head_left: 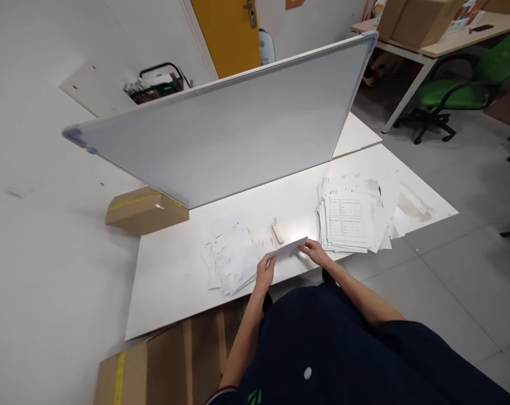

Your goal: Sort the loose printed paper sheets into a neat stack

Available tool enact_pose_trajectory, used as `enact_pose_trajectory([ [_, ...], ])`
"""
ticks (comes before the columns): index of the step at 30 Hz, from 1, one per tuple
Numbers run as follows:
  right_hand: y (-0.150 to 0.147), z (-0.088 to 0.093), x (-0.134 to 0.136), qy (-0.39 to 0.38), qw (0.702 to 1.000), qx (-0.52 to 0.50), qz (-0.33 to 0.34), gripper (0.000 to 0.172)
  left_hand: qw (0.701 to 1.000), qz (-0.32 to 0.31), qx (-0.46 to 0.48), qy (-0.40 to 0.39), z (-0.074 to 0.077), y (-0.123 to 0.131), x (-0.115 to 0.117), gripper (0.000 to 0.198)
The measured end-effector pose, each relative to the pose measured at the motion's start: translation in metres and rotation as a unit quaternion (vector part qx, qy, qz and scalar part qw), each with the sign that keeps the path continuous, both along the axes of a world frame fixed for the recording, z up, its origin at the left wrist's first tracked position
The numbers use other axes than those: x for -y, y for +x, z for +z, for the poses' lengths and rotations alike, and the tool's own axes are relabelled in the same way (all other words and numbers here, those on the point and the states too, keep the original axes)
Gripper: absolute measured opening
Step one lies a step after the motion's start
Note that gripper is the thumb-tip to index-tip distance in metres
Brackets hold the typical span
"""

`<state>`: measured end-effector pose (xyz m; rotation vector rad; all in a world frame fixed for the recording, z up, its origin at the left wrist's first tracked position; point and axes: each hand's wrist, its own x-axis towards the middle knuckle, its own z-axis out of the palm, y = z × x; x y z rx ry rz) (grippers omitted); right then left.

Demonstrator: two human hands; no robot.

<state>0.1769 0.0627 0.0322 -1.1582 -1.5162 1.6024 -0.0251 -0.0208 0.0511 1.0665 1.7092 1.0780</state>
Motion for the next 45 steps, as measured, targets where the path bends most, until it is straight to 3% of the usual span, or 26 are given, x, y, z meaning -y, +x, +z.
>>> enact_pose_trajectory([
  [7,-0.001,0.008,-0.005,0.036,0.998,0.046,0.017,0.026,1.000,0.021,-0.016,0.001,0.003,-0.003,-0.006,0.032],
  [11,0.003,0.047,-0.015,0.132,0.978,0.153,0.043,0.024,0.998,0.047,0.041,0.005,0.004,-0.002,-0.009,0.028],
  [14,0.003,0.089,-0.017,0.233,0.923,0.287,0.106,0.024,0.991,0.082,0.104,0.014,0.001,-0.002,-0.010,0.045],
  [16,-0.001,0.111,-0.014,0.275,0.862,0.398,0.150,0.025,0.993,0.087,0.082,0.010,-0.001,-0.003,-0.009,0.063],
  [18,-0.010,0.122,-0.008,0.296,0.800,0.485,0.193,0.024,0.998,0.066,0.016,0.014,-0.004,-0.004,-0.006,0.069],
  [21,-0.022,0.116,0.002,0.311,0.743,0.542,0.239,0.023,0.996,0.004,-0.079,0.031,-0.010,-0.004,-0.001,0.058],
  [25,-0.030,0.093,0.009,0.305,0.725,0.558,0.265,0.023,0.993,-0.059,-0.100,0.007,-0.022,-0.001,0.005,0.030],
  [30,-0.023,0.084,0.008,0.302,0.735,0.547,0.263,0.026,0.994,-0.049,-0.094,-0.008,-0.029,-0.001,0.005,0.027],
  [34,-0.001,0.080,-0.006,0.253,0.789,0.516,0.218,0.024,0.997,-0.016,-0.082,0.004,-0.016,-0.001,-0.002,0.029],
  [37,0.024,0.061,-0.023,0.151,0.850,0.473,0.173,0.017,0.998,-0.009,-0.057,0.004,-0.007,0.000,-0.006,0.034],
  [40,0.047,0.032,-0.035,-0.008,0.914,0.387,0.123,0.012,0.997,-0.010,-0.066,-0.028,-0.008,0.001,-0.009,0.038],
  [43,0.059,0.007,-0.035,-0.145,0.935,0.315,0.072,0.011,0.994,-0.016,-0.095,-0.047,-0.015,0.002,-0.011,0.038],
  [45,0.060,-0.003,-0.031,-0.174,0.937,0.296,0.063,0.013,0.992,-0.020,-0.116,-0.050,-0.019,0.003,-0.014,0.038],
])
